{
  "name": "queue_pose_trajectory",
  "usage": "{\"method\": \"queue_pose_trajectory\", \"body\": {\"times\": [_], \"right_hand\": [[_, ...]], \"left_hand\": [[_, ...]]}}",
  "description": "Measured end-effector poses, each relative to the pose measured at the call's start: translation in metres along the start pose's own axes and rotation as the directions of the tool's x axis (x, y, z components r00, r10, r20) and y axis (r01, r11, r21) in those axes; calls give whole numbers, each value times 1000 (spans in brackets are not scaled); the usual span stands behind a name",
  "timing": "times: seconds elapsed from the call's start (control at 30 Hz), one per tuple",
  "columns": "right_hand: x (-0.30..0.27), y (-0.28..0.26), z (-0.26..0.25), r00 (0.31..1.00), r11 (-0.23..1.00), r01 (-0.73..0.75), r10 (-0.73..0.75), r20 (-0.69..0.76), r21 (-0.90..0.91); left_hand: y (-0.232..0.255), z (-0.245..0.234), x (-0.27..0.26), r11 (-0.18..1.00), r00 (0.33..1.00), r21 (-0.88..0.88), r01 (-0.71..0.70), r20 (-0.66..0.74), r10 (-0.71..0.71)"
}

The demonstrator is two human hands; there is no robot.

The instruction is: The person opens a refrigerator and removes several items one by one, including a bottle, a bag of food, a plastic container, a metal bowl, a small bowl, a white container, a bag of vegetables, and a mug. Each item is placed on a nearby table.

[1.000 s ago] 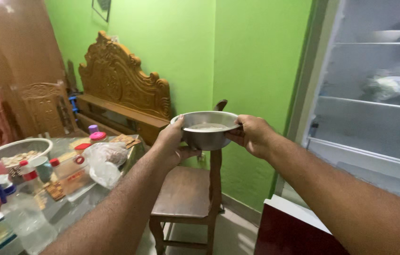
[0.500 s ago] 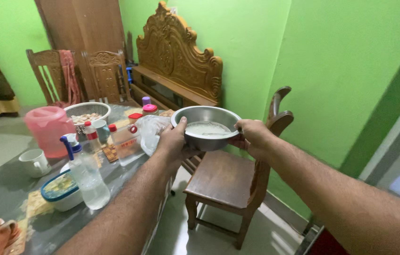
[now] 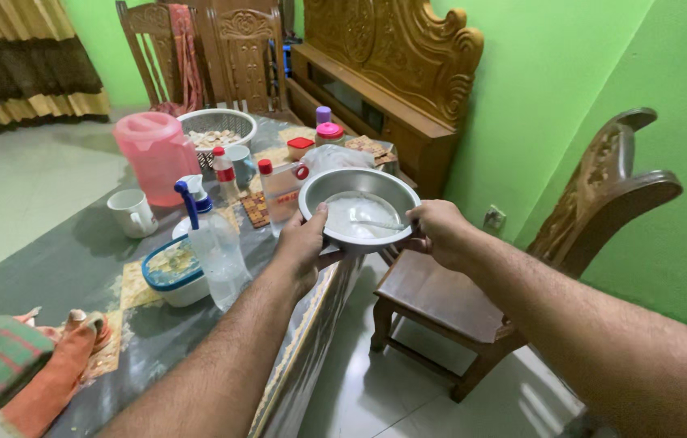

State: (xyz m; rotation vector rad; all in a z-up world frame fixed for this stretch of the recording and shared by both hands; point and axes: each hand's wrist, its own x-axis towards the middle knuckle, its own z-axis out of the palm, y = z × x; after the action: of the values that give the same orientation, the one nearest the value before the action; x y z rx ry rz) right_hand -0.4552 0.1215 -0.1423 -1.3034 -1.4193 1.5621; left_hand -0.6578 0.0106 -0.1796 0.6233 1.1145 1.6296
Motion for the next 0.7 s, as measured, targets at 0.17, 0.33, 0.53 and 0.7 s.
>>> {"method": "queue_pose_trajectory", "body": {"times": [0.17,0.33,0.53,0.7], "right_hand": [[39,24,31,998,998,-34,37,54,-47],[72,42,53,992,995,-70,77,104,-69],[109,62,77,967,983,-137,159,201,-123],[147,85,96,938,969,-177,219,268,-173]], "left_hand": [[-24,-43,28,999,998,-29,14,-60,-15],[-49,-72,47,998,991,-53,22,-133,-29],[-77,-96,60,994,968,-104,23,-245,-48],[-103,-114,77,986,945,-168,-16,-323,-40]]}}
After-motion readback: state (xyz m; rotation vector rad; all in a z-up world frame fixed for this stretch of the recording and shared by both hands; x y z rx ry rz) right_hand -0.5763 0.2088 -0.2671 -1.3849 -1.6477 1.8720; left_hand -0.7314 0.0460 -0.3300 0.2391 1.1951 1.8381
